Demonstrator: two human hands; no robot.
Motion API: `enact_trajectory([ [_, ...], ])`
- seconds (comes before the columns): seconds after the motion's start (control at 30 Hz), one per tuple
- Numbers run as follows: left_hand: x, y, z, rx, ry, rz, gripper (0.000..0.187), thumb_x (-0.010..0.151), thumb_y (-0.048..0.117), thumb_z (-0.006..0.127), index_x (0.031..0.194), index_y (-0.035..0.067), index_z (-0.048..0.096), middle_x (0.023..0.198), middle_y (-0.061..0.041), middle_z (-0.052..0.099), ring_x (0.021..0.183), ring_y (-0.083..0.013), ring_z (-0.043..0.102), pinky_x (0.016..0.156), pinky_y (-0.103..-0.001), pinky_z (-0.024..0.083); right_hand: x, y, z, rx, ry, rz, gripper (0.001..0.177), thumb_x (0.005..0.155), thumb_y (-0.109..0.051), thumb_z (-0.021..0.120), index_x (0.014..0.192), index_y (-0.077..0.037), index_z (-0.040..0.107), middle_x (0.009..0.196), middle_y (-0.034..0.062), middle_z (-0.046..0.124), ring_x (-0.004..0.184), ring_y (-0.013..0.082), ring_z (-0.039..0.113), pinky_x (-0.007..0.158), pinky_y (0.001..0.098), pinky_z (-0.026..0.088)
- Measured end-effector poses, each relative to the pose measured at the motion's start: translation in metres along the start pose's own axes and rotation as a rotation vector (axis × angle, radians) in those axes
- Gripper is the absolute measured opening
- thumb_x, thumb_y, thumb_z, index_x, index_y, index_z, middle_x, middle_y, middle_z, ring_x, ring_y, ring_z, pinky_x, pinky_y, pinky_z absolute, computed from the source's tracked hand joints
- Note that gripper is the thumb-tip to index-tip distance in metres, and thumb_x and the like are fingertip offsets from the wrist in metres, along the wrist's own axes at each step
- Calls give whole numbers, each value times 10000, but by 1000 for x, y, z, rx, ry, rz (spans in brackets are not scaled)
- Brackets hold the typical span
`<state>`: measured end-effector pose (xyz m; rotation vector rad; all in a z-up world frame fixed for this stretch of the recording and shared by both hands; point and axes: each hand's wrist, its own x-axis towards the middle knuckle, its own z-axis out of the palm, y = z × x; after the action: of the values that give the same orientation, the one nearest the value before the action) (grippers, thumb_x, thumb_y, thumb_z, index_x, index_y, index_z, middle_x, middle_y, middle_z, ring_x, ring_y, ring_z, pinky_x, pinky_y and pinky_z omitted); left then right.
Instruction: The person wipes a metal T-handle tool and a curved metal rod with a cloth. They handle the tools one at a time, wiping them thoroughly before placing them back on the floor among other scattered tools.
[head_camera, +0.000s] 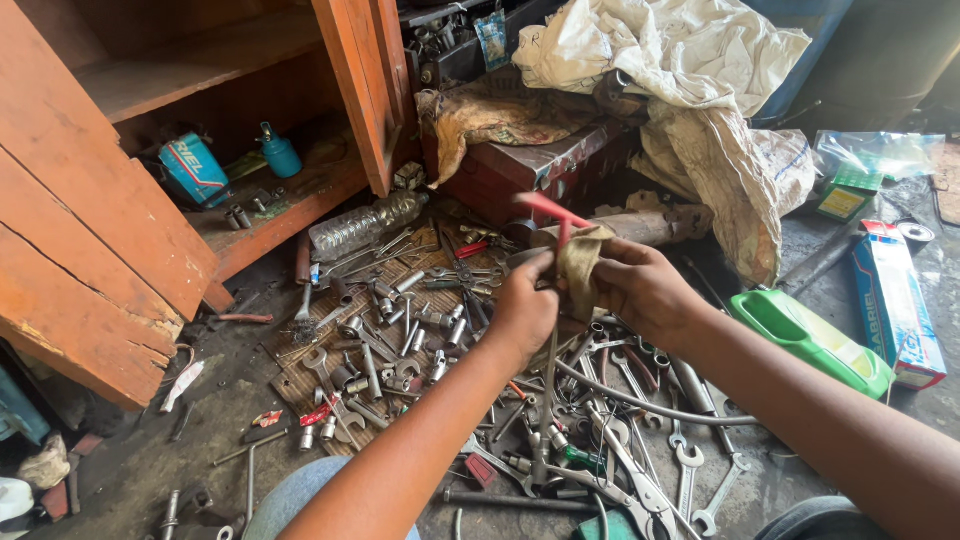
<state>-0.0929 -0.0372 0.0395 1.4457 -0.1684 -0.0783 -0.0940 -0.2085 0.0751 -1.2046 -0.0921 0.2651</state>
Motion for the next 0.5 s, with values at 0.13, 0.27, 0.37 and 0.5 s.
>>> enact_trajectory([
  [0.13, -7, 7, 7, 357, 35, 85, 443, 788, -88, 530, 1162, 34, 733, 1087, -136, 759, 1007, -260, 744, 963, -348, 557, 7, 7, -5, -70, 94, -15, 263, 975, -35, 561, 1221, 9, 642, 1082, 103, 719, 930, 193, 715, 875, 361, 603],
  [0.27, -25, 14, 21, 552, 122, 461, 323, 805, 2, 683, 1126, -5, 710, 1103, -199, 741, 1037, -342, 718, 951, -385, 542, 15, 22, -11, -206, 217, -102, 206, 1009, -91, 605, 1175, 15, 663, 1023, 84, 711, 866, 172, 683, 774, 346, 584],
  [0.37, -34, 24, 27, 471, 103, 508, 442, 868, 25, 623, 1310, 36, 630, 1145, -205, 718, 1066, -347, 709, 944, -389, 539, 20, 30, -14, -188, 294, -187, 214, 1010, -105, 591, 1180, -3, 671, 1013, 67, 703, 869, 151, 666, 762, 319, 563],
  [0.5, -32, 35, 27, 488, 254, 430, 299, 984, 119, 600, 1277, 70, 566, 1052, -160, 689, 979, -322, 702, 873, -416, 552, 26, 21, -26, -48, 172, -183, 237, 1008, -92, 553, 1217, -24, 642, 1055, 72, 710, 921, 169, 692, 831, 324, 574],
])
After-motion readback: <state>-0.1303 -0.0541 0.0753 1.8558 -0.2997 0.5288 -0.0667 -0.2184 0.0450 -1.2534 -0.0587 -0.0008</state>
